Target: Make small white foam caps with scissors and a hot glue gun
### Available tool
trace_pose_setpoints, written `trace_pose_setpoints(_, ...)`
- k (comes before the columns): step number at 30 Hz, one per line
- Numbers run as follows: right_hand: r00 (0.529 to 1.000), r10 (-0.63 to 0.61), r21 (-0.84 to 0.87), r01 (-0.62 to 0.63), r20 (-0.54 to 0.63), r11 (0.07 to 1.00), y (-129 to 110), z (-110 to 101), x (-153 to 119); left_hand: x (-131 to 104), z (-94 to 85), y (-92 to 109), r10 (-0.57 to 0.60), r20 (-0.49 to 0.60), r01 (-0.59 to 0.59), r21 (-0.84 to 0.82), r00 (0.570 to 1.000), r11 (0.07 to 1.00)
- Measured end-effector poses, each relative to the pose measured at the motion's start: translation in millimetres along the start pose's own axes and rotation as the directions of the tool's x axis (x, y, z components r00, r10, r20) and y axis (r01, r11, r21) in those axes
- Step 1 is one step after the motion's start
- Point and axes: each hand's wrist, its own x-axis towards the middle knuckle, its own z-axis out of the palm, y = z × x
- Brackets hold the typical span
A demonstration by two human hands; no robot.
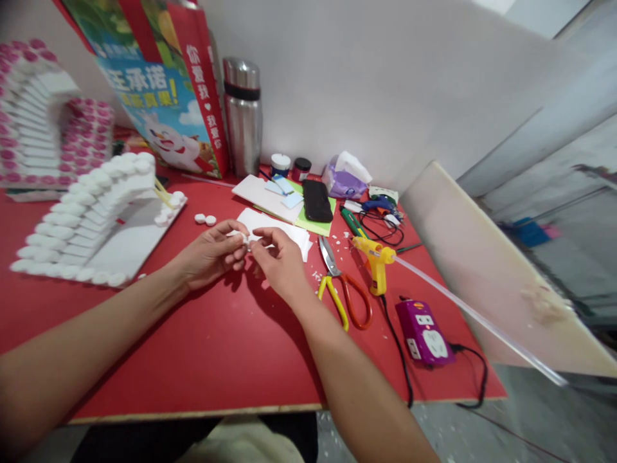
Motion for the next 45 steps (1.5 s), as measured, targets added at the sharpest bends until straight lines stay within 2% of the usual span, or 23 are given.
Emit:
trace_pose_setpoints(4,0.993,0.118,0.163,-0.117,0.003,0.980,-2,-2,2,-3,1.9,-1,0.134,0.018,-0.135,0.229,0.991,0.964)
trace_pose_setpoints(8,0.979,0.200,0.262,-0.200,0.027,0.944,-3,-5,3,-6,3.4,0,0.261,0.066,-0.262,0.451,0.963,0.853)
trace_pose_setpoints(12,0.973,0.226,0.338,-0.229,0.050,0.913,-1,-6,4,-7,2.6,-1,0.328,0.115,-0.335,0.549,0.938,0.766)
trace_pose_setpoints(16,0.975,0.218,0.353,-0.214,0.027,0.911,1,-6,6,-6,-0.1,-3,0.343,0.123,-0.348,0.581,0.931,0.736)
trace_pose_setpoints(23,0.987,0.161,0.298,-0.155,0.002,0.942,4,-7,7,-5,-0.5,-5,0.304,0.111,-0.302,0.641,0.946,0.706)
trace_pose_setpoints(28,0.985,0.174,0.271,-0.167,0.001,0.948,5,-6,6,-6,0.3,-4,0.287,0.102,-0.273,0.703,0.952,0.657)
trace_pose_setpoints(31,0.982,0.189,0.286,-0.184,0.011,0.940,6,-5,6,-7,-2.1,-5,0.313,0.097,-0.275,0.756,0.945,0.594)
trace_pose_setpoints(35,0.975,0.219,0.307,-0.219,0.036,0.926,6,-5,6,-7,-5.6,-6,0.396,0.117,-0.305,0.837,0.911,0.454)
trace_pose_setpoints(37,0.972,0.232,0.310,-0.232,0.038,0.922,7,-4,7,-6,-6.1,-6,0.413,0.129,-0.313,0.854,0.901,0.416)
trace_pose_setpoints(39,0.971,0.239,0.312,-0.237,0.032,0.920,7,-4,7,-6,-5.7,-6,0.396,0.121,-0.305,0.843,0.910,0.443)
trace_pose_setpoints(45,0.979,0.202,0.285,-0.193,-0.002,0.939,6,-6,9,-5,-1.4,-8,0.312,0.091,-0.290,0.671,0.946,0.683)
